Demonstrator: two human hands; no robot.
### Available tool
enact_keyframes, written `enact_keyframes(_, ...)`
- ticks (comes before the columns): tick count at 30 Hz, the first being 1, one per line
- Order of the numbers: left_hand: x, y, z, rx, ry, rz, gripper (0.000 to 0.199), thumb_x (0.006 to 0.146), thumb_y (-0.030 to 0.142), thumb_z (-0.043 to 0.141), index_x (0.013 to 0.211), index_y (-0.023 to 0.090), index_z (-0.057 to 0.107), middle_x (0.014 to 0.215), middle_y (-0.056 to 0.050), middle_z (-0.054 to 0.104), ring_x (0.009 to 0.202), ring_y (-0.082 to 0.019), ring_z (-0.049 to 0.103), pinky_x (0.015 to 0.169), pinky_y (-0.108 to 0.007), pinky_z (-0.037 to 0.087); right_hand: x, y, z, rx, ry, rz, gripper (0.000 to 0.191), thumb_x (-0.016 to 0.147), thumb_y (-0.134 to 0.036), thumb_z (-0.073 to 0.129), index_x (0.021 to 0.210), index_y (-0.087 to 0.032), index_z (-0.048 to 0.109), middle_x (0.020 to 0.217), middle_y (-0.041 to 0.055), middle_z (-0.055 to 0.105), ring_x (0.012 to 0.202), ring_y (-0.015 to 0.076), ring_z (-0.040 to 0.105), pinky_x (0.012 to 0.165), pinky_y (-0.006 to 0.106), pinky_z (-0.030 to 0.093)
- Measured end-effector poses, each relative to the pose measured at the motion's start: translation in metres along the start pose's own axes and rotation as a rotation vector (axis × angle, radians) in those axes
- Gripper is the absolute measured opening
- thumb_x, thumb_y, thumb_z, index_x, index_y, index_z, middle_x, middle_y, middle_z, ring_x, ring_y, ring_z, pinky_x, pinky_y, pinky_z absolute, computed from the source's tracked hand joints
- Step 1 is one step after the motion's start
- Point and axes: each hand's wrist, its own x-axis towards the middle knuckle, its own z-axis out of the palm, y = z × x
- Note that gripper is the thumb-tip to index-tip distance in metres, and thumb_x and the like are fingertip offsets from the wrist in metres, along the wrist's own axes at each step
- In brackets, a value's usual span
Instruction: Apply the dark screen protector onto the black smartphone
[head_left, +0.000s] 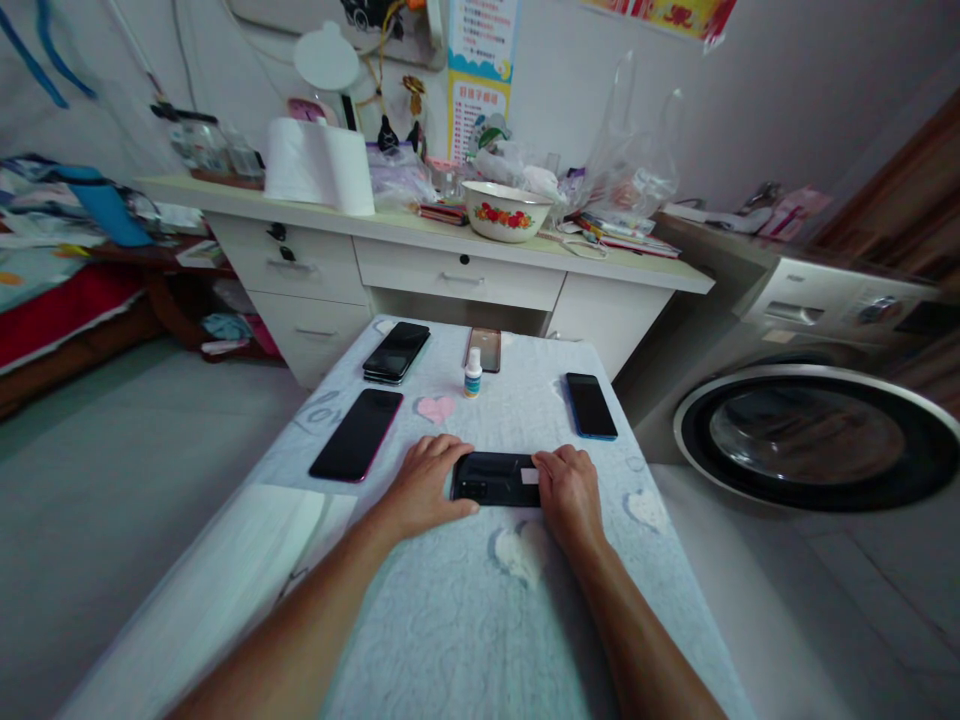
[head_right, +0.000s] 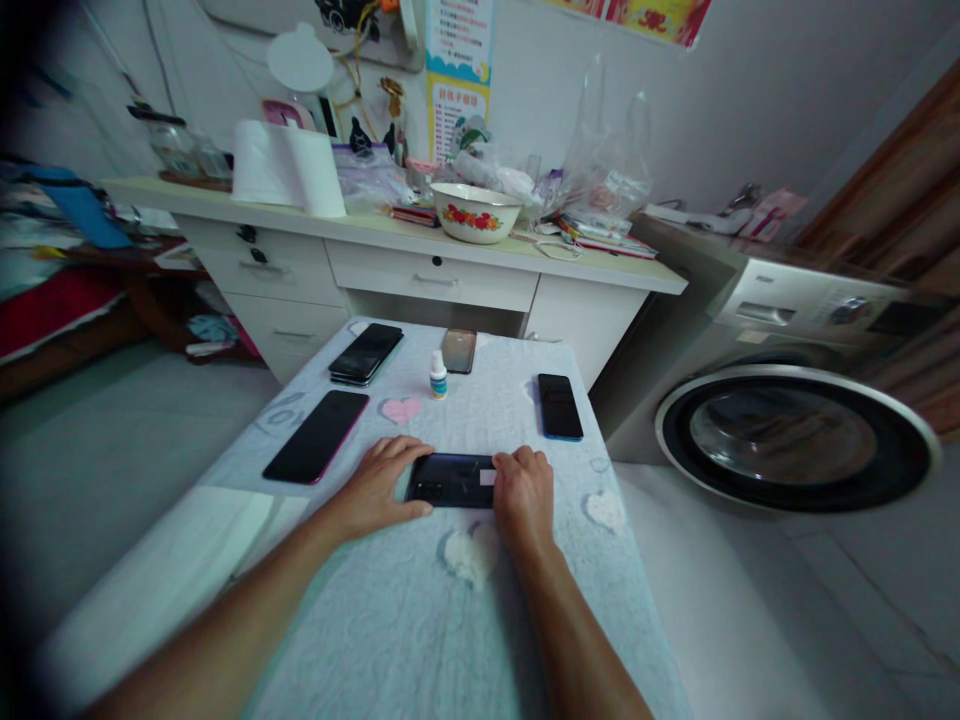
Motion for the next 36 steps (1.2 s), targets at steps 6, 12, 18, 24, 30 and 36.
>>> enact_keyframes(6,0.000,0.001,0.000,-0.009,0.002,0.006,0.065,0.062,0.037,0.074,0.122,0.027,0.051,0.123,-0.005,0.052,0.111,-0.028,0.045,0.097,-0.041,0.036,-0.001,-0.007,0.001,0.046,-0.028,-0.055,0.023,0.090,-0.016,0.049,0.089,-0.020,0.072,0.081,0.0069,0.057,0.078,0.0188,0.044,0.073,0.031,0.033)
enact_keyframes(12,0.000,0.002,0.000,-0.009,0.004,0.004,0.064,0.063,0.037,0.073,0.122,0.025,0.051,0.122,-0.006,0.052,0.111,-0.028,0.045,0.098,-0.041,0.036,-0.003,-0.016,0.002,0.107,-0.096,-0.116,0.021,0.087,-0.014,0.052,0.092,-0.022,0.071,0.083,0.0055,0.058,0.078,0.0183,0.045,0.072,0.030,0.033)
enact_keyframes(18,-0.001,0.001,0.002,-0.007,0.010,0.014,0.064,0.063,0.037,0.072,0.122,0.026,0.051,0.122,-0.005,0.052,0.111,-0.028,0.045,0.097,-0.042,0.036,-0.006,-0.024,0.002,0.164,-0.140,-0.229,0.022,0.084,-0.014,0.054,0.092,-0.023,0.072,0.084,0.0042,0.058,0.079,0.0177,0.044,0.072,0.029,0.033)
enact_keyframes(24,-0.001,0.003,0.001,-0.004,0.014,0.005,0.063,0.063,0.037,0.072,0.121,0.025,0.051,0.121,-0.005,0.052,0.110,-0.028,0.045,0.097,-0.041,0.037,-0.009,-0.025,0.001,0.204,-0.170,-0.289,0.024,0.084,-0.013,0.053,0.092,-0.023,0.073,0.083,0.0043,0.058,0.080,0.0169,0.046,0.071,0.029,0.033)
enact_keyframes(30,-0.002,0.005,0.000,-0.005,0.005,0.003,0.061,0.064,0.036,0.072,0.120,0.025,0.052,0.121,-0.006,0.052,0.111,-0.028,0.045,0.098,-0.042,0.036,-0.007,-0.020,0.002,0.178,-0.138,-0.226,0.023,0.084,-0.014,0.056,0.094,-0.026,0.073,0.083,0.0040,0.059,0.080,0.0175,0.047,0.072,0.029,0.033)
enact_keyframes(36,-0.001,0.004,0.000,0.007,-0.001,-0.004,0.063,0.063,0.037,0.072,0.121,0.022,0.052,0.122,-0.007,0.052,0.111,-0.028,0.045,0.098,-0.041,0.036,-0.002,-0.011,-0.002,0.111,-0.095,-0.129,0.022,0.087,-0.017,0.053,0.092,-0.025,0.073,0.082,0.0050,0.060,0.079,0.0179,0.048,0.074,0.030,0.033)
